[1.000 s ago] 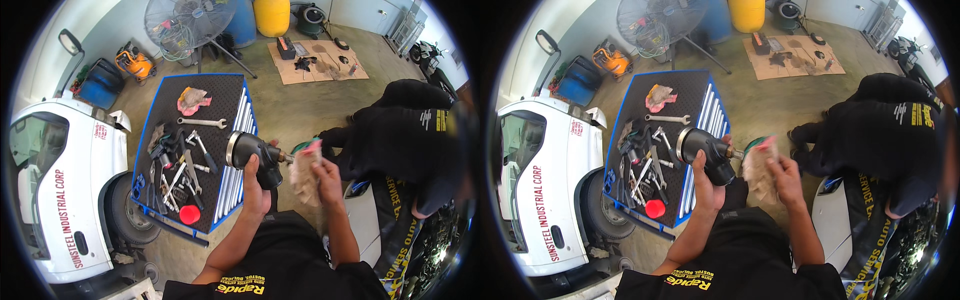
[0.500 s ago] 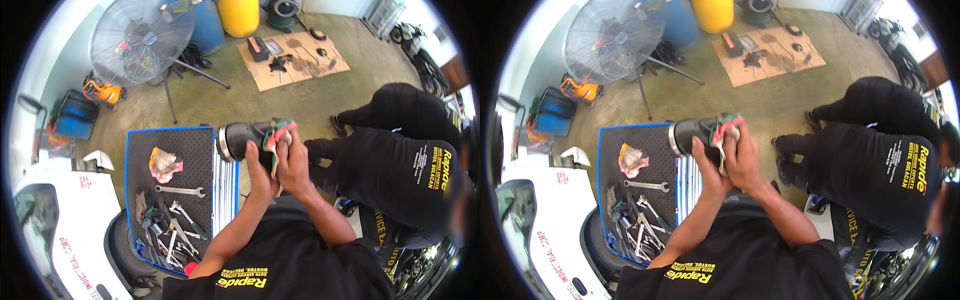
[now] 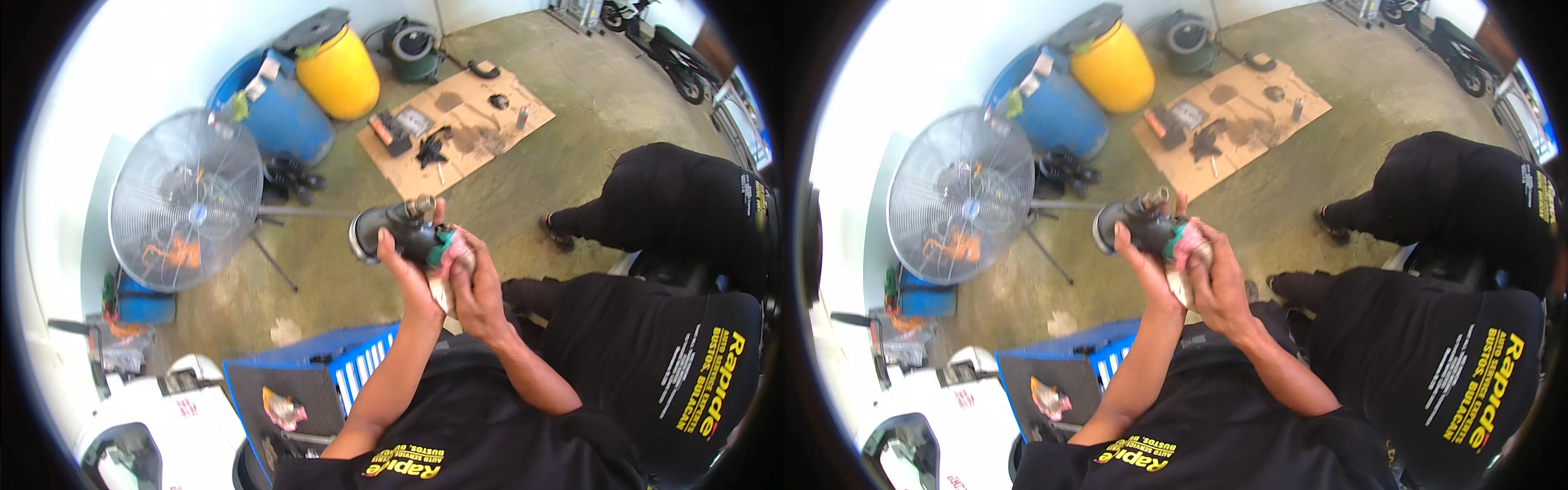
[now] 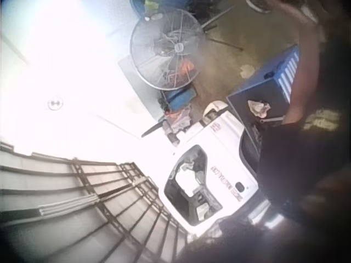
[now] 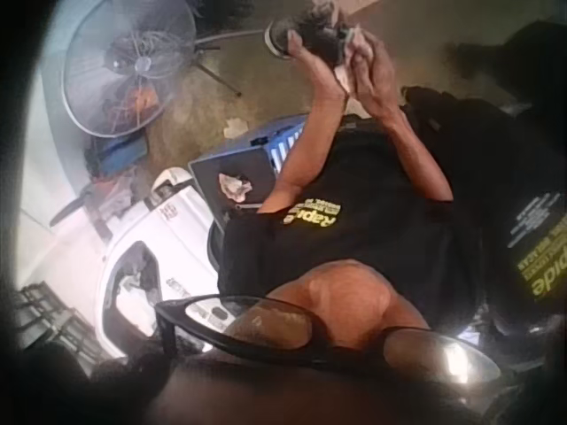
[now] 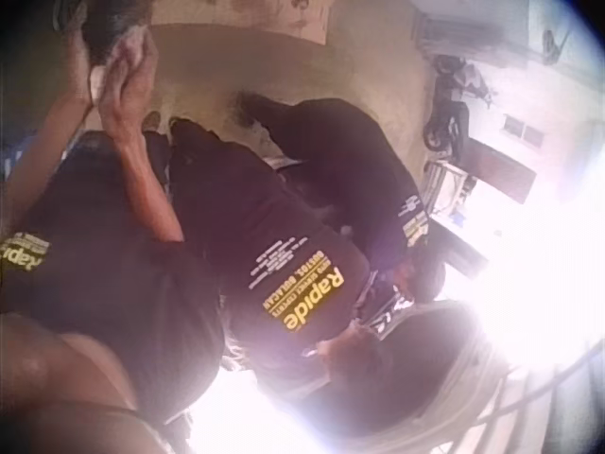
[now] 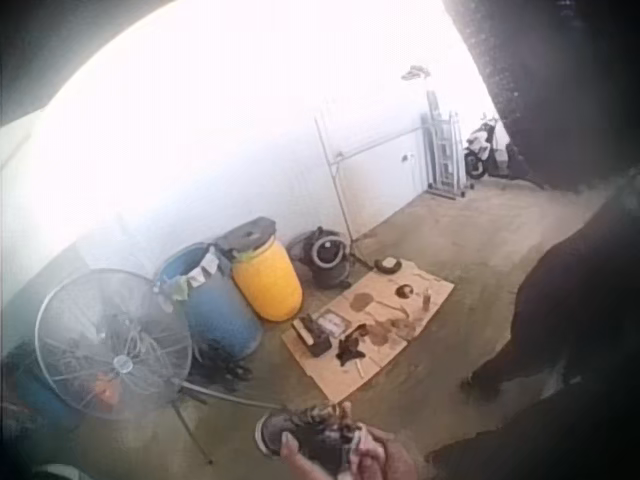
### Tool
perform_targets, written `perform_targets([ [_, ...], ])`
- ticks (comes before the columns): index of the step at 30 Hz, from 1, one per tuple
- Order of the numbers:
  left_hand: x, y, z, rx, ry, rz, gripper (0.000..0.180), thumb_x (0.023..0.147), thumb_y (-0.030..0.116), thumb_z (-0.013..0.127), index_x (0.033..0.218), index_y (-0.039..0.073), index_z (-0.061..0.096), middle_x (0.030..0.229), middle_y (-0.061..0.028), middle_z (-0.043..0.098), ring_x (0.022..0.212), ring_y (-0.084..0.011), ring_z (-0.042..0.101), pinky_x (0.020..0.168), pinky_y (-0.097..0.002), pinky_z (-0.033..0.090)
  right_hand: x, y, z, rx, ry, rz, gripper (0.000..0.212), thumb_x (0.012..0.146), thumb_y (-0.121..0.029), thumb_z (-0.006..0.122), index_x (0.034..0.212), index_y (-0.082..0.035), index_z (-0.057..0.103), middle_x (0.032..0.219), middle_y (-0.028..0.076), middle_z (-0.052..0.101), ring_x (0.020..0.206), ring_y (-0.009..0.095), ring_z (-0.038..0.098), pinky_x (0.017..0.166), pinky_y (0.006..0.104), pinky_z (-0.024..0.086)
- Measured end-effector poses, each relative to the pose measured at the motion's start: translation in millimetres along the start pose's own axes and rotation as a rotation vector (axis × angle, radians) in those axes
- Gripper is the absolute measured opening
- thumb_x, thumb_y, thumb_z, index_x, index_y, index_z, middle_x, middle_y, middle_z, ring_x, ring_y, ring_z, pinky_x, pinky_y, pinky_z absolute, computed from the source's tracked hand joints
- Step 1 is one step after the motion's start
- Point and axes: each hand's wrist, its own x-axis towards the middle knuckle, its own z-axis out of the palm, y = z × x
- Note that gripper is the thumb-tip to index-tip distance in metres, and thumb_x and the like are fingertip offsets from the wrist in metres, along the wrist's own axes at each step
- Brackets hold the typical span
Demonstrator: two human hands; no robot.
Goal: The person cleans a black plastic car part using a scraper, spray cleaner, and rags. The person scrapes residue, sprays the interior, and wipes the part repeatedly with different cloths.
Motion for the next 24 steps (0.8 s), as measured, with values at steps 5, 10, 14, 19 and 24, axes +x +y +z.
perform_targets([
  [5,64.4,-32.5,28.7,0.891,-0.054,0.281,0.077,0.096,0.042,0.083,0.152,0.003,0.049,0.152,-0.0126,0.058,0.137,-0.0246,0.059,0.123,-0.0436,0.042,108.7,18.1,-48.8,0.524,0.168,0.148,0.047,0.120,-0.029,0.041,0.155,0.001,0.049,0.148,0.010,0.059,0.139,0.021,0.054,0.120,0.0353,0.038],
  [10,156.3,-71.2,11.2,1.127,-0.224,0.383,0.097,0.081,0.019,0.099,0.155,0.000,0.040,0.145,-0.0091,0.059,0.128,-0.0183,0.060,0.112,-0.0364,0.049,184.7,61.3,-69.5,0.676,0.226,0.318,0.051,0.118,-0.029,0.044,0.157,0.004,0.048,0.152,0.011,0.059,0.139,0.018,0.055,0.119,0.0341,0.040],
  [14,234.4,-72.5,-8.6,1.138,-0.304,0.340,0.116,0.071,0.018,0.105,0.156,0.003,0.028,0.141,-0.0127,0.053,0.130,-0.0206,0.056,0.113,-0.0396,0.046,254.4,85.9,-63.7,0.703,0.266,0.378,0.043,0.115,-0.025,0.047,0.147,0.002,0.055,0.140,0.009,0.063,0.132,0.018,0.057,0.115,0.0335,0.042],
  [19,348.5,-64.1,13.1,1.411,-0.499,0.689,0.108,0.072,0.036,0.103,0.153,0.007,0.036,0.140,-0.0131,0.058,0.131,-0.0277,0.058,0.118,-0.0497,0.036,362.1,113.8,-73.7,0.637,0.300,0.389,0.032,0.110,-0.018,0.049,0.134,0.000,0.061,0.129,0.008,0.066,0.123,0.016,0.060,0.109,0.0324,0.046],
  [24,449.7,-72.8,37.0,1.522,-0.650,0.634,0.096,0.072,0.039,0.100,0.146,0.007,0.048,0.140,-0.0125,0.059,0.132,-0.0290,0.058,0.123,-0.0517,0.028,434.0,138.4,-99.1,0.530,0.482,0.420,0.025,0.111,-0.016,0.053,0.125,0.000,0.064,0.119,0.006,0.069,0.111,0.013,0.064,0.100,0.0304,0.050],
])
